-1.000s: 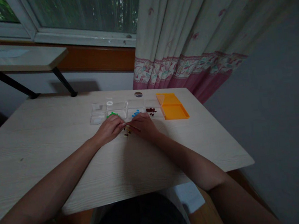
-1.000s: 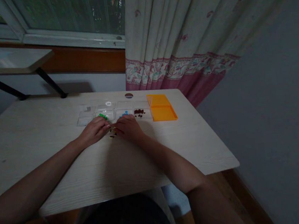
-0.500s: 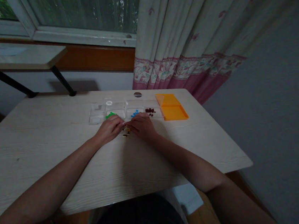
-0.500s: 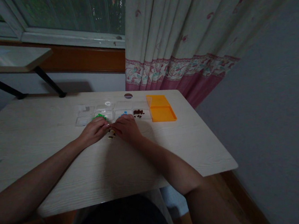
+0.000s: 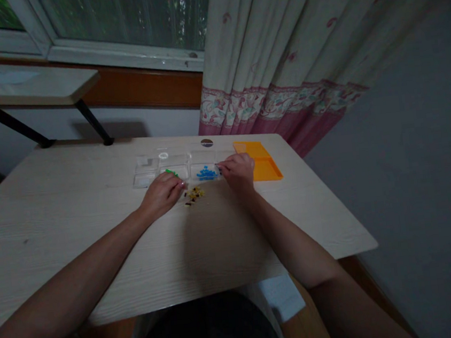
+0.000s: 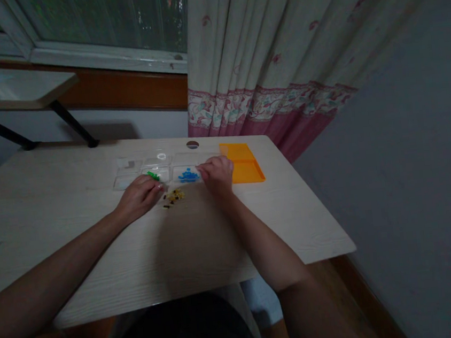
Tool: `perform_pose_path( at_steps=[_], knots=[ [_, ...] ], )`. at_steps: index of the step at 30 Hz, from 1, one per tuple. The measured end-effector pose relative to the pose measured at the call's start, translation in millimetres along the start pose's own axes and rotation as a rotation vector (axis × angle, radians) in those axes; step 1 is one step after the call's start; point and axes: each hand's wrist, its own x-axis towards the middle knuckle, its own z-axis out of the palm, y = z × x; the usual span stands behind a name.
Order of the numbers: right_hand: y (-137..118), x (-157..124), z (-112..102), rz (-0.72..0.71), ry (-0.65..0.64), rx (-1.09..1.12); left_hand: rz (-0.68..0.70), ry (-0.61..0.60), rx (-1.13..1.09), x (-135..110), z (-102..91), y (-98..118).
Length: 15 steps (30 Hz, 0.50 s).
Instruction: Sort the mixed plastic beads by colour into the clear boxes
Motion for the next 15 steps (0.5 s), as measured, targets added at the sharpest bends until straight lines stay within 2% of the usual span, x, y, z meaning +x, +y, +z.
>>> perform_pose_path(
  at_steps=[2, 5, 10, 15],
  knots=[
    [15, 2, -1, 0.079, 0.032, -0.056, 0.017, -0.012, 0.021, 0, -0.6, 0],
    [26, 0, 1, 0.111, 0.028, -0.103, 0.029, -0.020, 0.055, -1, -0.9, -1],
    [28, -3, 5, 0.129, -0.024, -0.125, 0.039, -0.039, 0.096, -2, -2.7, -3],
    [28, 0, 2, 0.168, -0.004, -0.070, 0.036, -0.031, 0.105, -3, -4.7, -6]
  ],
)
